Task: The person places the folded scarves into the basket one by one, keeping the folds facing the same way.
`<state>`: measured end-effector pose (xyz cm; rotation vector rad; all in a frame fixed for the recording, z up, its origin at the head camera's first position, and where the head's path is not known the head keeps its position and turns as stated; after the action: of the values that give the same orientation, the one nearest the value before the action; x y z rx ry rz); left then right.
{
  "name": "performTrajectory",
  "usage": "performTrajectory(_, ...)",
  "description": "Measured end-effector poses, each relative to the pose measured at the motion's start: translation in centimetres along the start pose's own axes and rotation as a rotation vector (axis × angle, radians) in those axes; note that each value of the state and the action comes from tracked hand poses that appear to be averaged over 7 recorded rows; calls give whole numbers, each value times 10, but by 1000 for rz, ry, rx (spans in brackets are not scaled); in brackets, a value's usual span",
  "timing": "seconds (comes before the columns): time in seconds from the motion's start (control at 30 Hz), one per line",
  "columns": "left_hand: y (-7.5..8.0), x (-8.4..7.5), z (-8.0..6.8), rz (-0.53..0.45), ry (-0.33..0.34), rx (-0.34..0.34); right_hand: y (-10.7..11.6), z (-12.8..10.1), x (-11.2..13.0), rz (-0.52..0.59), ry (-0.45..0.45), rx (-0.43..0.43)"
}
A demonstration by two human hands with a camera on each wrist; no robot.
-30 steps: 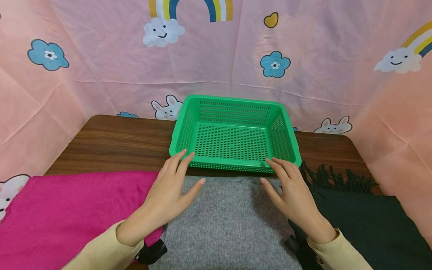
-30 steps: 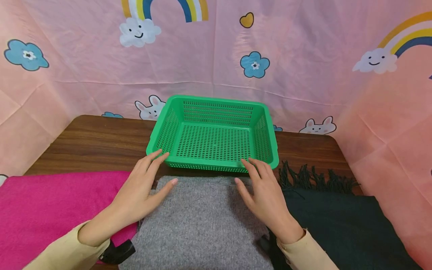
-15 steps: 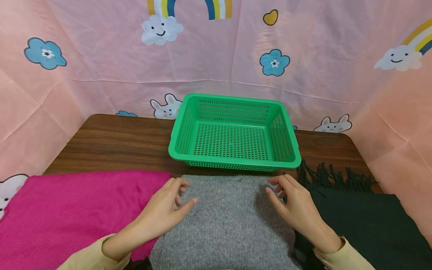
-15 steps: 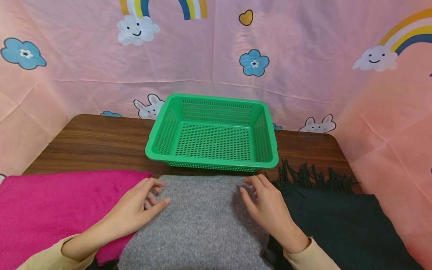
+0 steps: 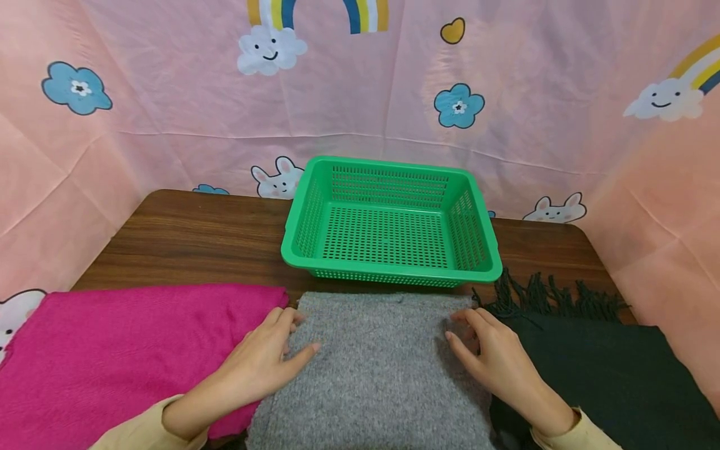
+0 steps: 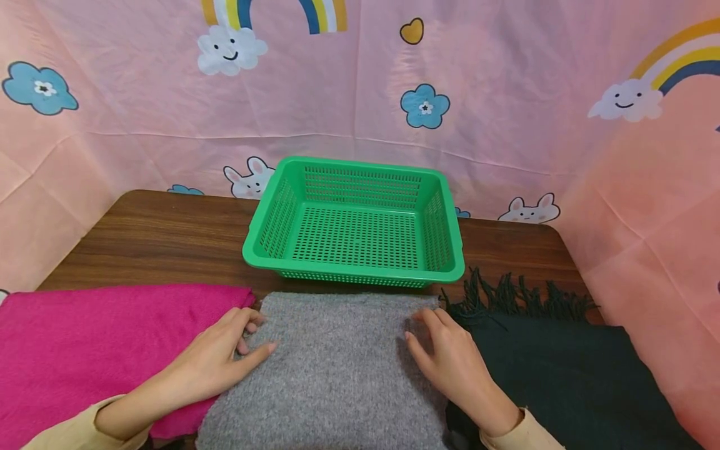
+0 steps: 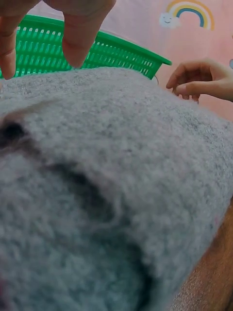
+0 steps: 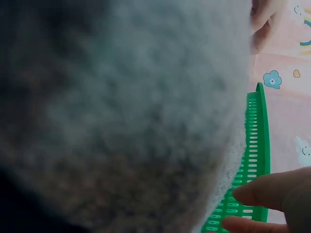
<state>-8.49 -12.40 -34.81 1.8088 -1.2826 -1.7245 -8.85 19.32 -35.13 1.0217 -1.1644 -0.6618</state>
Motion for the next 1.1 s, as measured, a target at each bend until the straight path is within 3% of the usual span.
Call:
performTrajectory(0.4,-4,10,-3,71,19,59,-5,-6,-8,-35,-97,99)
performTrajectory(0.77,-8,16,-8,72,45,140,-10,-14,-20,12,-300,350)
performTrajectory(0.97,-8,17,-7,91,46,197,-10,-15,-23,12,-329,459)
performTrajectory(1.1,-8,14,-9,-9,-1,273,-12,-18,-25,57,-330,534)
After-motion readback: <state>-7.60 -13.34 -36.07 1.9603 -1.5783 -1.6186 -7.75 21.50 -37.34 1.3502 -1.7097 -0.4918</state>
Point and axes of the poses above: each hand's wrist, its own z-axis towards the middle knuckle, its own y-axis out of the back of the hand, x = y × z, the point moved 4 cm from there along z, towards the middle knuckle, and after that the axes turned 9 degrees about x, right-handed, at the moved point
